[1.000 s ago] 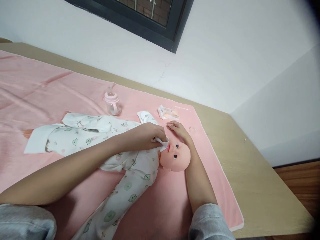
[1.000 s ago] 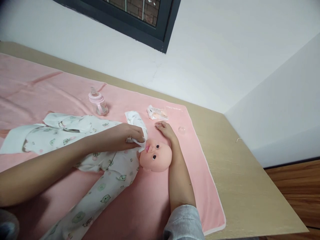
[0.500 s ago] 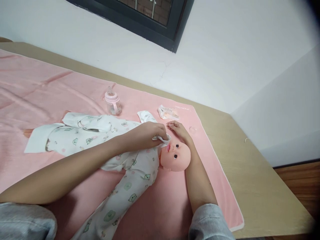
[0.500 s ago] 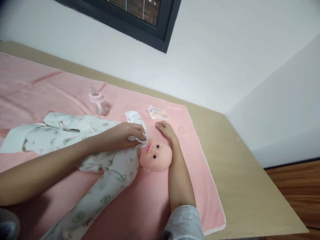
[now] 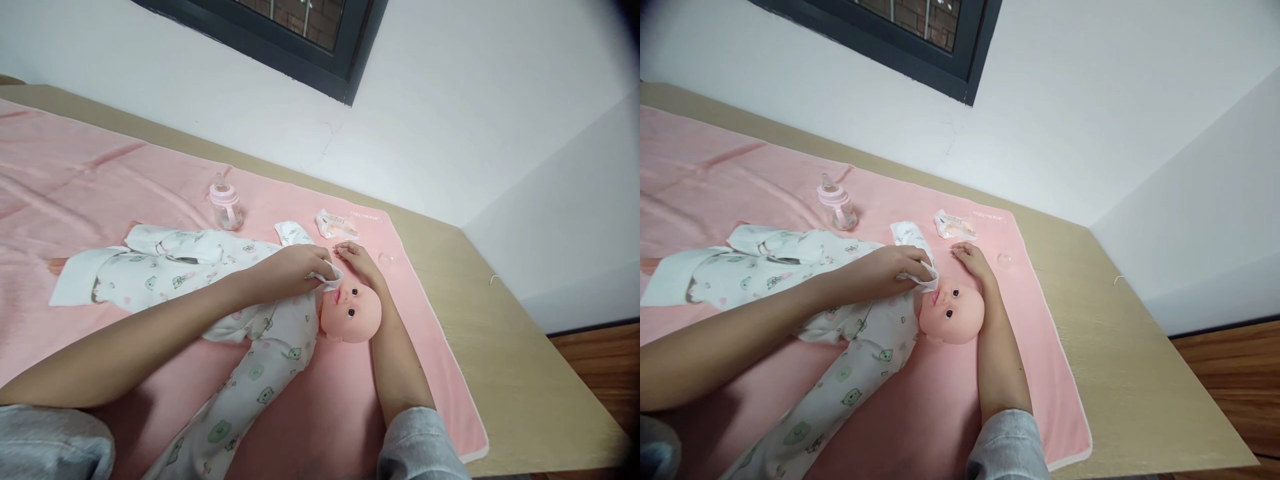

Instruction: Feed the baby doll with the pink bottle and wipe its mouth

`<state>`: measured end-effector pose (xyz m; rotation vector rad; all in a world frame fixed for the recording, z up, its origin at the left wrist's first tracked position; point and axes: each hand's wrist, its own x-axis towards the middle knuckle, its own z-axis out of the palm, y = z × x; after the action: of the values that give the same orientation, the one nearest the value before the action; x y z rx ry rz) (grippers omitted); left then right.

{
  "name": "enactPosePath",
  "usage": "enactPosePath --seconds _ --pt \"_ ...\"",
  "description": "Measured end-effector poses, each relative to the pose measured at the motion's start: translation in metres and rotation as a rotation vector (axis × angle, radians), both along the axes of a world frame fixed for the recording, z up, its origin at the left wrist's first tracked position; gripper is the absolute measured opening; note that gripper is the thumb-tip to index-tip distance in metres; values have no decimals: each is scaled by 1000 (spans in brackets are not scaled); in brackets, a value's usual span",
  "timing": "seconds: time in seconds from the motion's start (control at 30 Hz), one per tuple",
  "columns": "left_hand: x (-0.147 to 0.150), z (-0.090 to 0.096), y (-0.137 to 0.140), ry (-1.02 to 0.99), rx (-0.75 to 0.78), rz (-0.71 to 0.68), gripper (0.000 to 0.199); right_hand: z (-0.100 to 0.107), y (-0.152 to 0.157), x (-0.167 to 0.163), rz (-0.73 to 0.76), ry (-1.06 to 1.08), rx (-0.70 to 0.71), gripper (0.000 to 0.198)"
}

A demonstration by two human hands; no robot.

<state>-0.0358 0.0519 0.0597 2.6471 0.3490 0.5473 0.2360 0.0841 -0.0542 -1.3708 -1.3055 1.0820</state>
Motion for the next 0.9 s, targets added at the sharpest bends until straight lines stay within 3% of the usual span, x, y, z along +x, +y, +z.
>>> enactPosePath --seconds 0.63,0.9 --pt "0 3 -1 22 8 21 42 1 -3 -2 -30 11 -20 30" --pt "-3 11 -9 -20 -100 -75 39 -8 3 2 -26 35 -5 29"
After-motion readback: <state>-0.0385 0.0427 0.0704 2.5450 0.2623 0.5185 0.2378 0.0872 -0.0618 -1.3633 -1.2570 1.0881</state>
